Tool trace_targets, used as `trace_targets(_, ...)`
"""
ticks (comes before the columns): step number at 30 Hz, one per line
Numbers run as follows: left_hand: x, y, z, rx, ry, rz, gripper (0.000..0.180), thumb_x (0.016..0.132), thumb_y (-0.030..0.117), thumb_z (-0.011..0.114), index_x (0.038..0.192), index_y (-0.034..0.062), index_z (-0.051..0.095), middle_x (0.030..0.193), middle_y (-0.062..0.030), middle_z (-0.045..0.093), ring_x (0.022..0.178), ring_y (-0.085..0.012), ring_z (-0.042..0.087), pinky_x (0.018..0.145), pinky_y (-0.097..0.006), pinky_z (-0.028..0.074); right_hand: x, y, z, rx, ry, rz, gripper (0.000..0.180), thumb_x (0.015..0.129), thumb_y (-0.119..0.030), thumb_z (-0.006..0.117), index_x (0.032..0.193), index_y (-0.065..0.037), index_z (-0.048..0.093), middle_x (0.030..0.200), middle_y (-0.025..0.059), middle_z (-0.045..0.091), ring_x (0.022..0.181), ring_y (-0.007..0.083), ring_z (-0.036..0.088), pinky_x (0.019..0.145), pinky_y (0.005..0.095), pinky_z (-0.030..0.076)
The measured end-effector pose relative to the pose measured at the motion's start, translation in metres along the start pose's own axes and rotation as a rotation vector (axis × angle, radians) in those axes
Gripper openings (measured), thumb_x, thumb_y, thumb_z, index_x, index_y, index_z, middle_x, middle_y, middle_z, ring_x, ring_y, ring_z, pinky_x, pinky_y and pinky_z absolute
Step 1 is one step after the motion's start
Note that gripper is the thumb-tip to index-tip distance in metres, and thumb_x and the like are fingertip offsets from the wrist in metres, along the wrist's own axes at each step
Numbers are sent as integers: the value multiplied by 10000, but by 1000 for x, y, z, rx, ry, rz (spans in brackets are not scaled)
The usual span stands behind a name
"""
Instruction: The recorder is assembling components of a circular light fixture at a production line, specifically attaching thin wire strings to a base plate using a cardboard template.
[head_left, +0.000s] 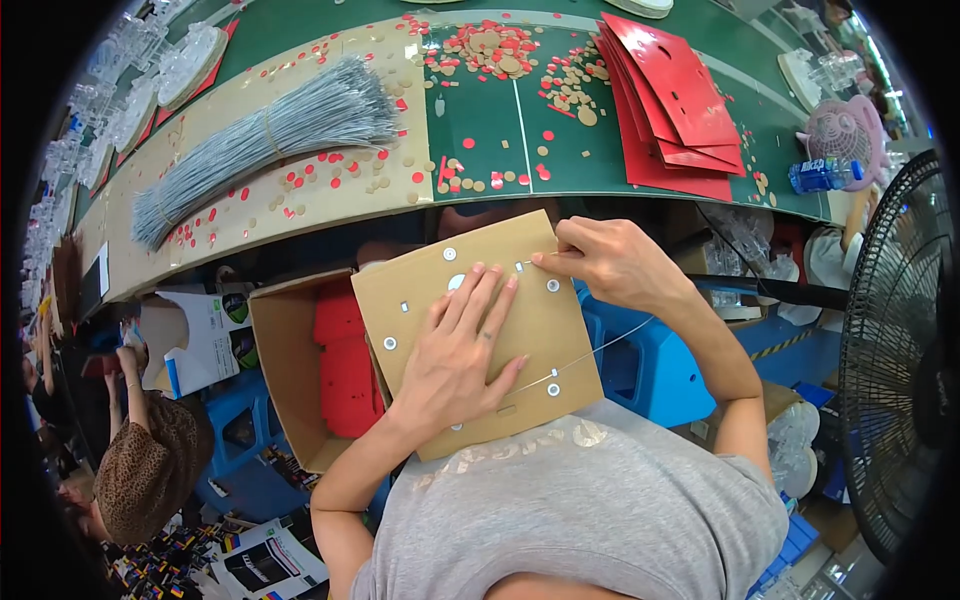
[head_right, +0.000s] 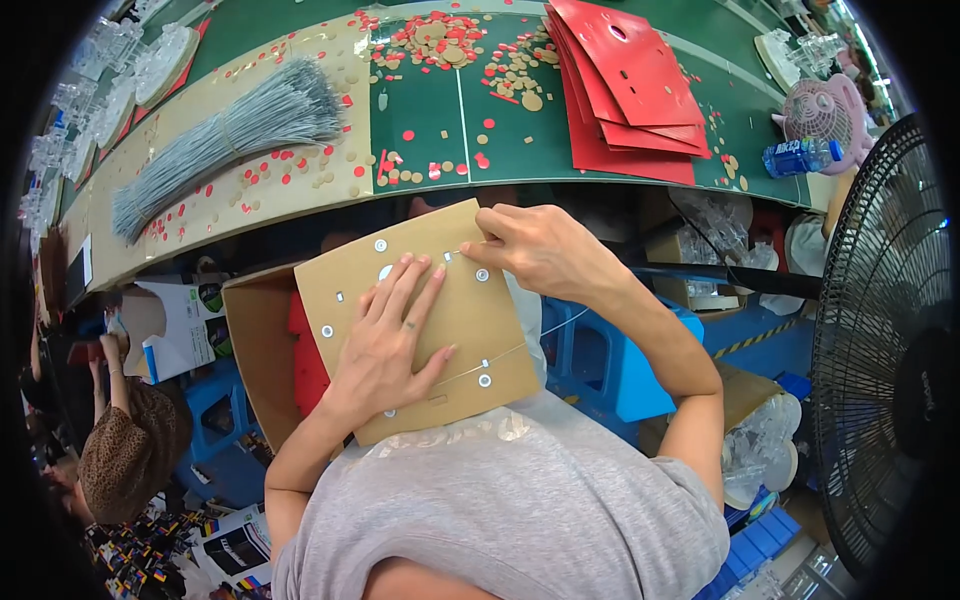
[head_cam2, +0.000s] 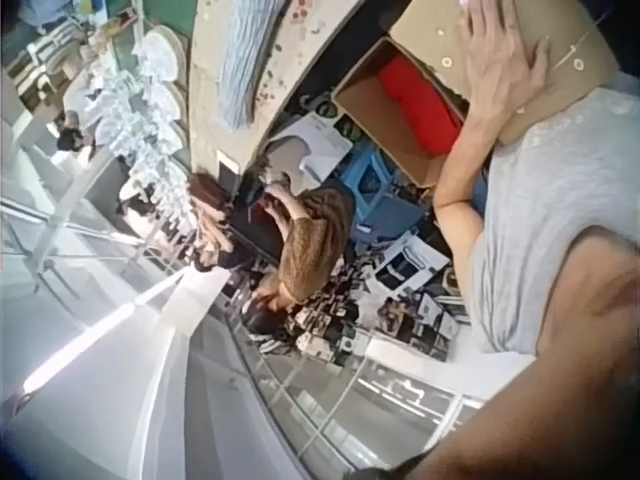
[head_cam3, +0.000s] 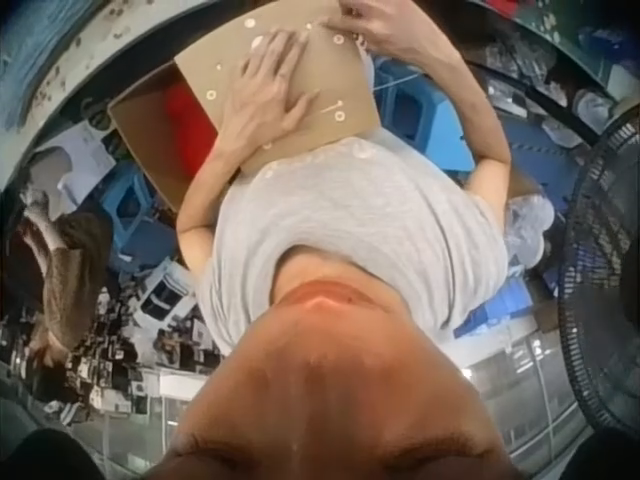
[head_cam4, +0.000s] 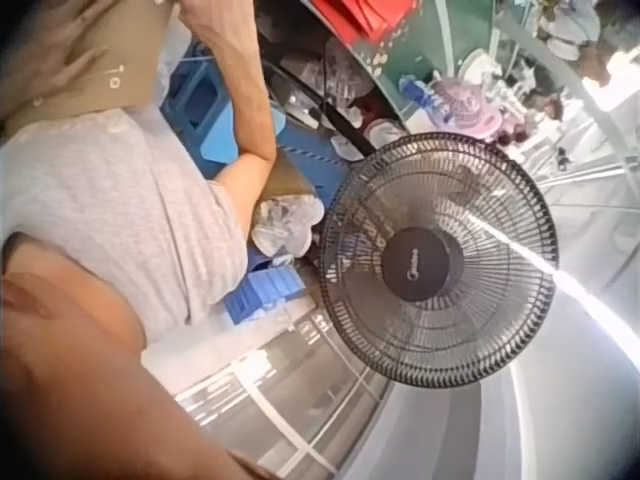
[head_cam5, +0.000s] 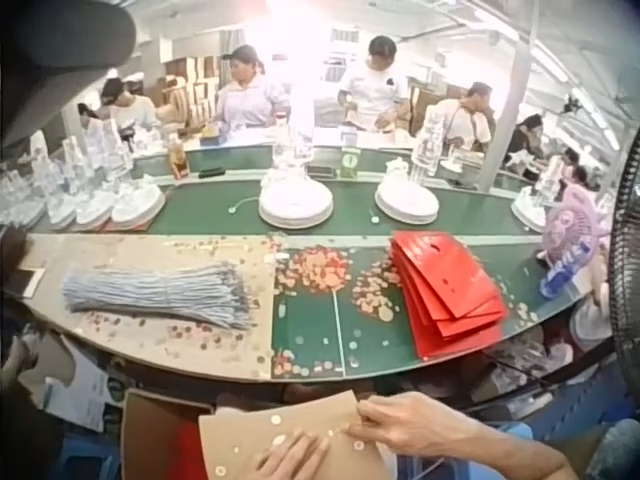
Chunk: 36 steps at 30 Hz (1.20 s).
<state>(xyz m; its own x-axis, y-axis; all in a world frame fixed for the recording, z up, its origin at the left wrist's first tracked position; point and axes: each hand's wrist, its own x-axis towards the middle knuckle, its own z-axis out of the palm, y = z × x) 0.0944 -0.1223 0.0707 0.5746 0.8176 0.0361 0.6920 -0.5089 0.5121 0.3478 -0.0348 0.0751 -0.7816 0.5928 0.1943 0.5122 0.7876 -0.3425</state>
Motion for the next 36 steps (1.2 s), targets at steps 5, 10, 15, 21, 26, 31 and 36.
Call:
trace_targets(5, 0, -2, -1, 0, 19, -1, 837, 854, 361, 722, 1529, -22, 408, 1532, -210, 438, 1459, -331, 391, 1126, -456, 340, 1, 4, -4, -142, -43, -140, 369, 819, -96, 638, 1181, -83, 708, 870, 32, 517, 774, 168, 598, 654, 306, 528)
trace_targets(10, 6, -5, -2, -5, 3, 6, 838, 841, 381, 734, 1509, -28, 434, 1520, -200, 456, 1449, -317, 405, 1108, -452, 349, 2, 9, -1, -150, -32, -196, 392, 820, -132, 644, 1205, -91, 700, 862, 24, 493, 758, 161, 578, 644, 301, 514)
trace_targets(15, 7, -6, -4, 40, 28, 7, 842, 828, 415, 735, 1497, -14, 456, 1553, -243, 391, 1492, -356, 331, 1159, -495, 290, 3, 11, 1, -149, -69, -240, 346, 835, -146, 648, 1160, -38, 692, 921, 51, 525, 854, 175, 601, 695, 299, 542)
trace_targets(21, 7, -9, 0, 11, -17, -8, 870, 798, 398, 750, 1530, 47, 437, 1588, -250, 339, 1509, -389, 294, 1174, -534, 275, 1, 11, 0, -114, -10, -216, 385, 772, -128, 680, 1142, -33, 731, 917, 39, 574, 821, 177, 612, 652, 287, 515)
trace_targets(26, 6, -9, -1, 18, -25, -3, 859, 812, 442, 734, 1504, 15, 459, 1580, -255, 349, 1504, -375, 304, 1179, -507, 269, 2, 10, 3, -178, -13, -325, 423, 746, -108, 684, 1140, 44, 706, 909, 73, 561, 829, 212, 614, 682, 317, 545)
trace_targets(31, 7, -11, 0, 11, -29, 11, 857, 813, 447, 739, 1497, 12, 461, 1580, -255, 348, 1506, -378, 301, 1172, -502, 285, 4, 7, 8, -192, -25, -337, 429, 718, -82, 695, 1122, 63, 700, 906, 84, 566, 830, 225, 621, 705, 327, 567)
trace_targets(36, 7, -13, 2, -114, 10, 0, 922, 798, 398, 780, 1534, 10, 383, 1581, -244, 353, 1494, -383, 328, 1152, -488, 324, 5, 13, 3, -36, -6, -303, 399, 697, -67, 700, 1070, 73, 702, 878, 89, 575, 811, 226, 630, 661, 324, 574)
